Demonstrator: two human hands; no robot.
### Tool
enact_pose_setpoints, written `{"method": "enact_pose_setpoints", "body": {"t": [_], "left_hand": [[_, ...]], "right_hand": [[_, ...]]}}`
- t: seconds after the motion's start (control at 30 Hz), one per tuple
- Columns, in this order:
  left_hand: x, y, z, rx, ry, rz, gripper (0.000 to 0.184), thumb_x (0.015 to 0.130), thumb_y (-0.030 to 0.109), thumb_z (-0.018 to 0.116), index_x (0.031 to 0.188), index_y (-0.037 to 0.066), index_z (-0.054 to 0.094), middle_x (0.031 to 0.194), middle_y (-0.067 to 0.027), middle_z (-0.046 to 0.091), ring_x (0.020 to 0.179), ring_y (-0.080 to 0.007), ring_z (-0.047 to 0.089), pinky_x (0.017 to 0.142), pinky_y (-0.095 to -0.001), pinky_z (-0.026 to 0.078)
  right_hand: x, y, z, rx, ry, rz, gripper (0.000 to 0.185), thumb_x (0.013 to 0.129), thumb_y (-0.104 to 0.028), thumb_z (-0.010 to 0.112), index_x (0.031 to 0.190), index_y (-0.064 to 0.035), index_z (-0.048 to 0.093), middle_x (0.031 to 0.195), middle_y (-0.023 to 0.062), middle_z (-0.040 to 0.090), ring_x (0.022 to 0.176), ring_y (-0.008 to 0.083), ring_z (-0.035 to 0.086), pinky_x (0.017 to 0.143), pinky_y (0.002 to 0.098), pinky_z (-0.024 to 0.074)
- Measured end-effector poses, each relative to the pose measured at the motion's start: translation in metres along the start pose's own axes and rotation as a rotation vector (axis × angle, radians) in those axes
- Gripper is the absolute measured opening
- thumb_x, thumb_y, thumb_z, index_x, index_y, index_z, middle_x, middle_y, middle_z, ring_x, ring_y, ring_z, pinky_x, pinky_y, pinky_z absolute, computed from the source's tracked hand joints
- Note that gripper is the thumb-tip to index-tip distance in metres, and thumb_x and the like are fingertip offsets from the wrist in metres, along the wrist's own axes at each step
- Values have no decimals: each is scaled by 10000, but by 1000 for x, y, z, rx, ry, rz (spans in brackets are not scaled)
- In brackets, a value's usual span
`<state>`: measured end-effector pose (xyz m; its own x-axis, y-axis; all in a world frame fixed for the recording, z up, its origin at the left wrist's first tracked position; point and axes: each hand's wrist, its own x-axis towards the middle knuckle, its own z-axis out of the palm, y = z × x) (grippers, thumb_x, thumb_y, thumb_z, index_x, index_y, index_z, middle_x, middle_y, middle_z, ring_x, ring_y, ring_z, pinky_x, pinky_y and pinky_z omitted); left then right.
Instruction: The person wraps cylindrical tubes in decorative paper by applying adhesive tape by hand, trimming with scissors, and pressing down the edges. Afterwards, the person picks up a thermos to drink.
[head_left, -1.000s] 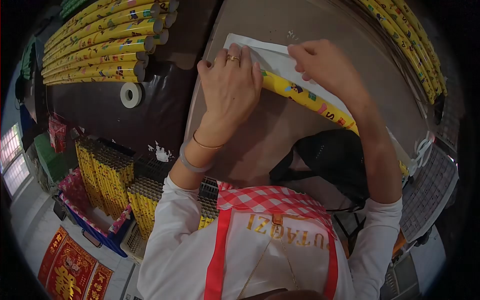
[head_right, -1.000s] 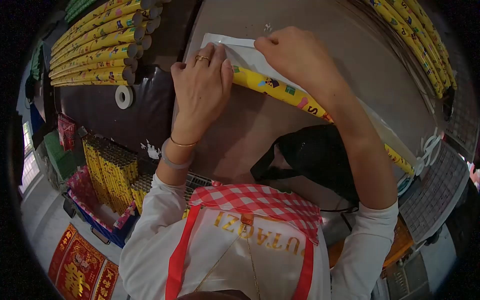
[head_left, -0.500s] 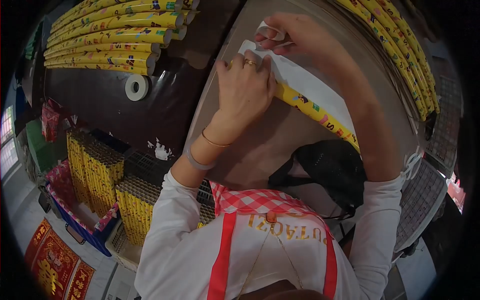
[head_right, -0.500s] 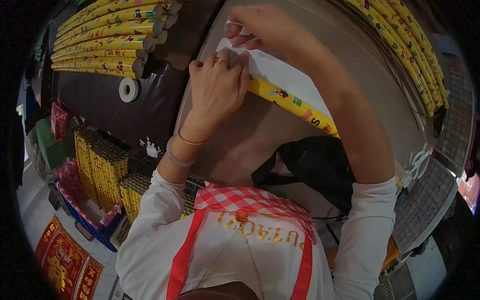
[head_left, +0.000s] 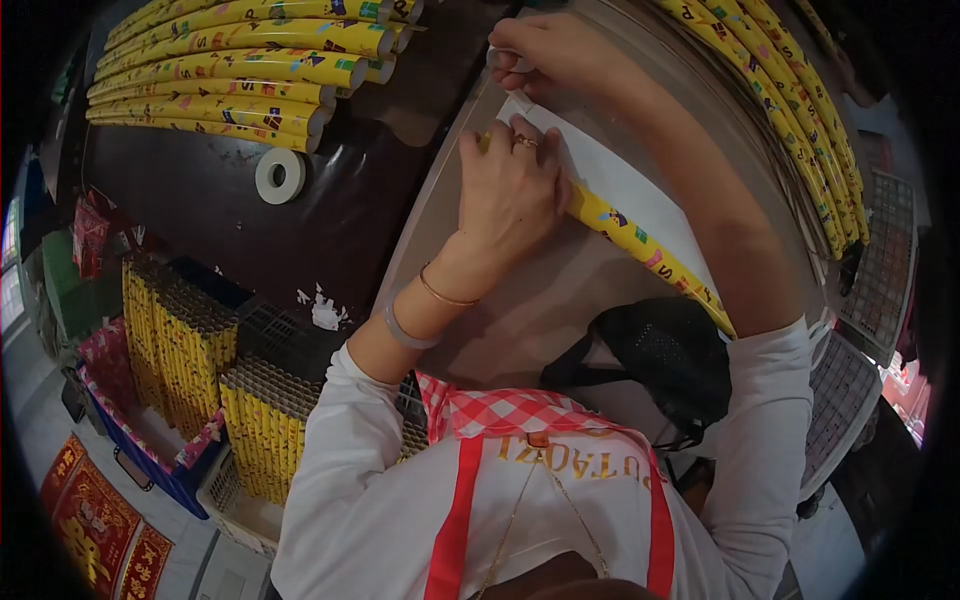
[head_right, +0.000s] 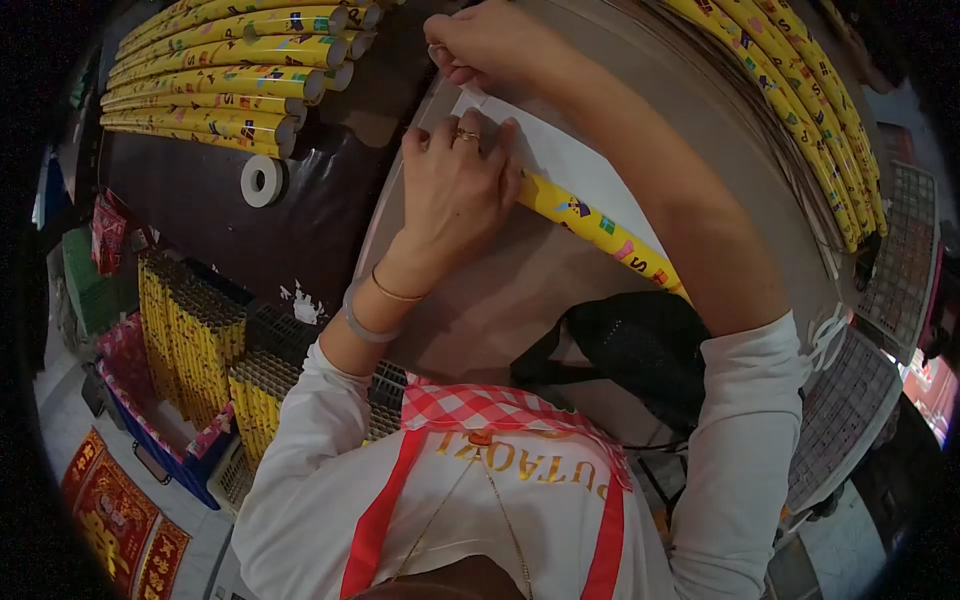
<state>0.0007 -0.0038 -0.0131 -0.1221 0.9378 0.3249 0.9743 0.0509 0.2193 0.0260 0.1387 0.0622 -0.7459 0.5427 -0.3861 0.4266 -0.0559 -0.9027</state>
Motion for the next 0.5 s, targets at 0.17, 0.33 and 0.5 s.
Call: {"method": "enact_pose_setpoints", "body": {"t": [0.17,0.33,0.5], "left_hand": [[0,0,1,12,3,3,347,794,261,559,1070,60,620,955,-122,533,889,-258,510,748,-415,359],[0,1,2,41,-5,2,347,795,263,551,1066,57,621,960,-124,532,886,-253,503,747,-413,362],[0,0,2,27,-9,1,351,789,263,554,1066,58,621,964,-126,532,896,-254,501,751,-412,363]], "right_hand": [[13,-6,6,13,-14,-47,342,923,-305,408,784,-20,536,1043,167,625,963,207,614,821,339,481],[15,-10,10,36,-23,-90,344,924,-303,402,778,-21,534,1049,173,623,964,212,613,825,344,480],[16,-12,8,63,-23,-138,346,925,-301,396,772,-22,532,1055,178,620,965,217,613,828,349,479]]}}
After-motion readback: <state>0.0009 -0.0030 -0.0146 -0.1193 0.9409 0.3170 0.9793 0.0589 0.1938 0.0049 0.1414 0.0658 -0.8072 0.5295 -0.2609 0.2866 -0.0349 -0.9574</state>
